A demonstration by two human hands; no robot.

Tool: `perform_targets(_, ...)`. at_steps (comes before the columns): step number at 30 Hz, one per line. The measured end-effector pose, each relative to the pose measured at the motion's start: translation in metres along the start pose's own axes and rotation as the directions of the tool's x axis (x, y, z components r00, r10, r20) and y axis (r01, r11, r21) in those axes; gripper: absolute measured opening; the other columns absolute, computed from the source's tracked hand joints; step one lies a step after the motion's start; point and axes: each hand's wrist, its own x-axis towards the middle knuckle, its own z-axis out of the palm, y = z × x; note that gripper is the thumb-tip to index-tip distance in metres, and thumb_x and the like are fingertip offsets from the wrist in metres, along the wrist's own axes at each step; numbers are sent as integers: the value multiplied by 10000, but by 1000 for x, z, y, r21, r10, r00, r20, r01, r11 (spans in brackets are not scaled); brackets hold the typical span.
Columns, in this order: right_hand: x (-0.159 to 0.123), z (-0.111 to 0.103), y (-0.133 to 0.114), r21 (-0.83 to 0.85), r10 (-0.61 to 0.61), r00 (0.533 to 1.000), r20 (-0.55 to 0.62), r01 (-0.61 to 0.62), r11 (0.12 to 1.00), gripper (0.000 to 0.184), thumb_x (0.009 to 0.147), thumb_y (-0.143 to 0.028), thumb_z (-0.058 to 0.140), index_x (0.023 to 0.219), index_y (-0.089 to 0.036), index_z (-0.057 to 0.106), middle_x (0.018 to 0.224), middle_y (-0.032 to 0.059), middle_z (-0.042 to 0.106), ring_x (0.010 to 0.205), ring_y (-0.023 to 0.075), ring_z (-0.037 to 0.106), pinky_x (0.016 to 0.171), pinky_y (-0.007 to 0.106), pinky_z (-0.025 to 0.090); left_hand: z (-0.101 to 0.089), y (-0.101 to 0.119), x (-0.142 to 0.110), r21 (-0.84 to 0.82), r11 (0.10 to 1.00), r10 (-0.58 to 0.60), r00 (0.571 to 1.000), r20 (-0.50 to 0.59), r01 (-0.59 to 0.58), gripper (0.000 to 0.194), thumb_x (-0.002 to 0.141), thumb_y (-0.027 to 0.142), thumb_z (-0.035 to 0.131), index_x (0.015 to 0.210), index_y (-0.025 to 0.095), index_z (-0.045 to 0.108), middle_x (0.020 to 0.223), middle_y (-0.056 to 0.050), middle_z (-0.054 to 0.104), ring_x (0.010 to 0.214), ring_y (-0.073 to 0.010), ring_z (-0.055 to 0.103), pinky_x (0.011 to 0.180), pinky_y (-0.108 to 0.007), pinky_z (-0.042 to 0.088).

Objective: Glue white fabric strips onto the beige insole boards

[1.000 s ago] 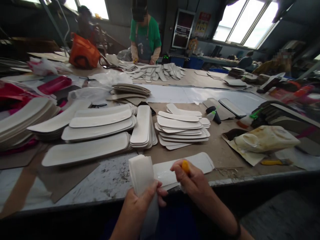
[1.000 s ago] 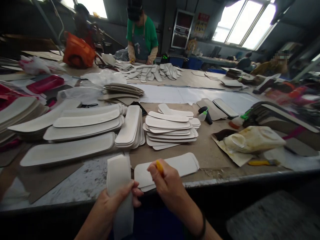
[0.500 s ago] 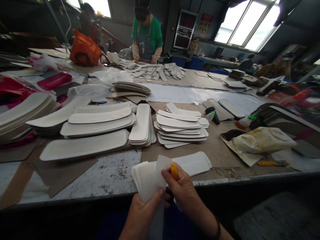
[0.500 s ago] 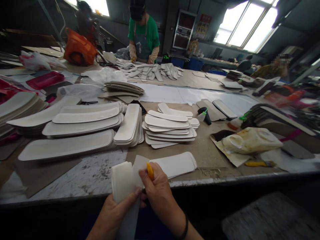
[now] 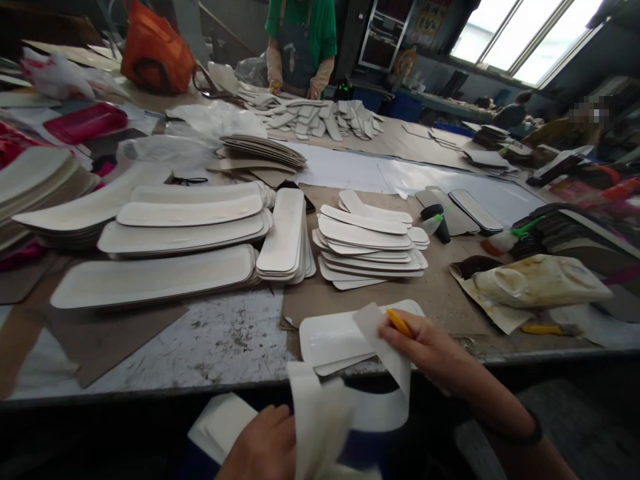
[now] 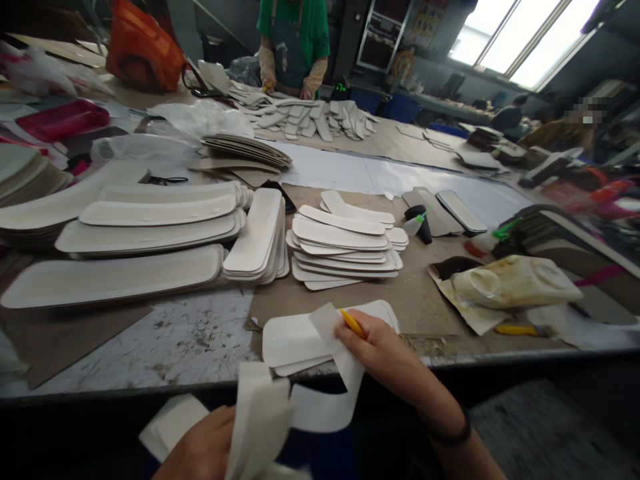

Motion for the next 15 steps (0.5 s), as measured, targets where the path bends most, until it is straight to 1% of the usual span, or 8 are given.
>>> perform_targets(1, 5, 0, -3, -96, -23, 999, 48, 28, 995, 285, 874, -395, 478, 674, -193, 457, 636, -43, 432, 582, 108, 406, 549, 226, 350, -4, -3, 5, 69, 995, 75, 996, 41, -77, 266, 838, 119, 445, 607, 207, 543, 556, -7, 561, 486, -146, 506, 447, -255, 393)
perform_targets(3, 15, 3, -9, -219, -36, 989, 144, 67, 973, 263, 895, -347, 437, 681, -195, 439, 659, -37, 449, 614, 115, 419, 586, 233, 351, -10, -5, 16, 163, 981, 97, 994, 47, -104, 220, 823, 70, 449, 698, 183, 589, 539, -8, 516, 470, -151, 466, 428, -270, 363)
perform_targets(4, 20, 6, -12, -250, -33, 981, 191, 81, 965, 248, 901, -328, 424, 692, -195, 437, 670, -36, 460, 621, 116, 425, 595, 234, 351, -9, -6, 20, 189, 977, 101, 995, 14, -102, 203, 827, 68, 449, 751, 170, 607, 547, -8, 510, 475, -150, 464, 427, -269, 366)
perform_targets(6, 30, 11, -15, -288, -19, 959, 281, 103, 952, 228, 904, -304, 420, 706, -194, 441, 682, -35, 479, 620, 112, 432, 597, 230, 345, -3, -7, 23, 196, 978, 100, 988, -120, -75, 217, 855, 87, 419, 793, 162, 613, 611, -26, 544, 525, -150, 503, 459, -267, 409)
perform_targets(8, 38, 15, -19, -326, 10, 930, 366, 118, 938, 228, 895, -303, 440, 698, -189, 454, 666, -39, 475, 596, 103, 424, 568, 222, 323, 7, -9, 21, 199, 978, 104, 967, -233, -57, 252, 879, 101, 382, 793, 170, 608, 739, -59, 602, 651, -169, 575, 554, -284, 477)
perform_targets(9, 43, 17, -20, -347, 30, 916, 400, 121, 930, 231, 888, -310, 455, 692, -187, 464, 652, -41, 468, 582, 98, 418, 551, 217, 310, 11, -10, 19, 204, 978, 103, 961, -257, -50, 253, 884, 105, 381, 796, 172, 608, 812, -72, 623, 735, -183, 601, 622, -300, 502)
perform_targets(12, 55, 21, -27, -409, 105, 883, 458, 104, 907, 231, 866, -331, 492, 691, -181, 499, 609, -45, 454, 545, 91, 399, 509, 210, 279, 19, -13, 16, 194, 981, 74, 959, -274, -20, 215, 879, 110, 422, 791, 171, 608, 967, -84, 647, 929, -215, 607, 795, -337, 512)
perform_targets(15, 67, 24, -33, -471, 135, 862, 489, 131, 872, 218, 866, -323, 492, 724, -171, 558, 623, -24, 516, 553, 98, 428, 521, 211, 293, 16, -15, 21, 158, 987, 6, 970, -244, 33, 192, 878, 123, 444, 793, 180, 607, 1071, -87, 651, 1066, -222, 573, 918, -365, 472)
